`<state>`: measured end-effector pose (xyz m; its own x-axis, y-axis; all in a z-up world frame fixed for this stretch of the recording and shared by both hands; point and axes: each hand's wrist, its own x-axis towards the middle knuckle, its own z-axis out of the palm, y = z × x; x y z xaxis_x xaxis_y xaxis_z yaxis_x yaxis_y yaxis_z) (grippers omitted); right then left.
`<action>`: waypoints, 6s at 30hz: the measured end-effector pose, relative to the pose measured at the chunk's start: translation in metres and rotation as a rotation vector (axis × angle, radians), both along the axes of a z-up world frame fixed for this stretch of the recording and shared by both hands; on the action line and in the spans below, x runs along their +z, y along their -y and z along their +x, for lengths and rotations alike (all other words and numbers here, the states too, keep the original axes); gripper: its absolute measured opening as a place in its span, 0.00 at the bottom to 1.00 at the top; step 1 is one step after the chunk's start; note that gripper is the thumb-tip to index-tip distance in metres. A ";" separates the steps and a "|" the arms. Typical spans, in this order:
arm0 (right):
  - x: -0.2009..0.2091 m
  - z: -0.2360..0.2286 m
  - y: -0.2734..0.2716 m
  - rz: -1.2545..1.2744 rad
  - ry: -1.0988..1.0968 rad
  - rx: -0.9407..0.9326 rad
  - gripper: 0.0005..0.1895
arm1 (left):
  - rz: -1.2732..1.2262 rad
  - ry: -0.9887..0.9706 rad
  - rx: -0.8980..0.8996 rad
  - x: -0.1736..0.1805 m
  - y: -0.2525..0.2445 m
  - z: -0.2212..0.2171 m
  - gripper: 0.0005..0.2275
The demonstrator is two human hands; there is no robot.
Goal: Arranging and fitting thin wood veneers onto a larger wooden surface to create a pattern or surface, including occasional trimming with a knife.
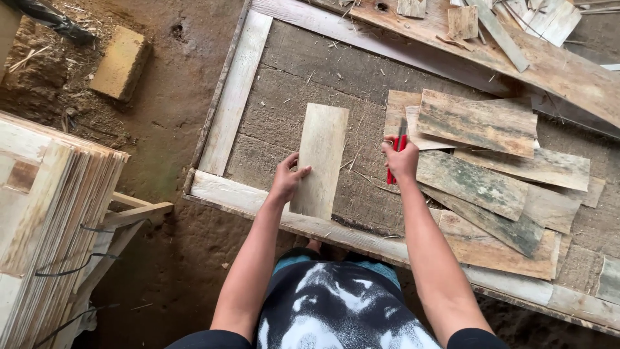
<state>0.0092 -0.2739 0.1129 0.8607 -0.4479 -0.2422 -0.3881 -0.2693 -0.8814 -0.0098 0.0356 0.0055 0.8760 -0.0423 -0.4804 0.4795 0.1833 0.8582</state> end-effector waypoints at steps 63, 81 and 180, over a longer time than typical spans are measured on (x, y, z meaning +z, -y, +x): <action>-0.117 0.052 -0.015 -0.337 -0.272 0.434 0.14 | 1.407 0.462 -0.388 -0.004 0.021 0.094 0.37; 0.021 0.121 -0.166 -0.475 -0.611 0.779 0.28 | 1.340 0.216 -0.709 0.002 0.041 0.117 0.39; -0.008 0.020 -0.154 -0.476 -0.702 0.781 0.28 | 1.357 0.209 -0.646 -0.011 0.051 0.077 0.39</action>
<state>0.0297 -0.1195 0.1046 0.6860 -0.0269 -0.7271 -0.3340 -0.8995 -0.2819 0.0667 -0.0153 -0.0052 0.9360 -0.0752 -0.3440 0.0179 -0.9655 0.2598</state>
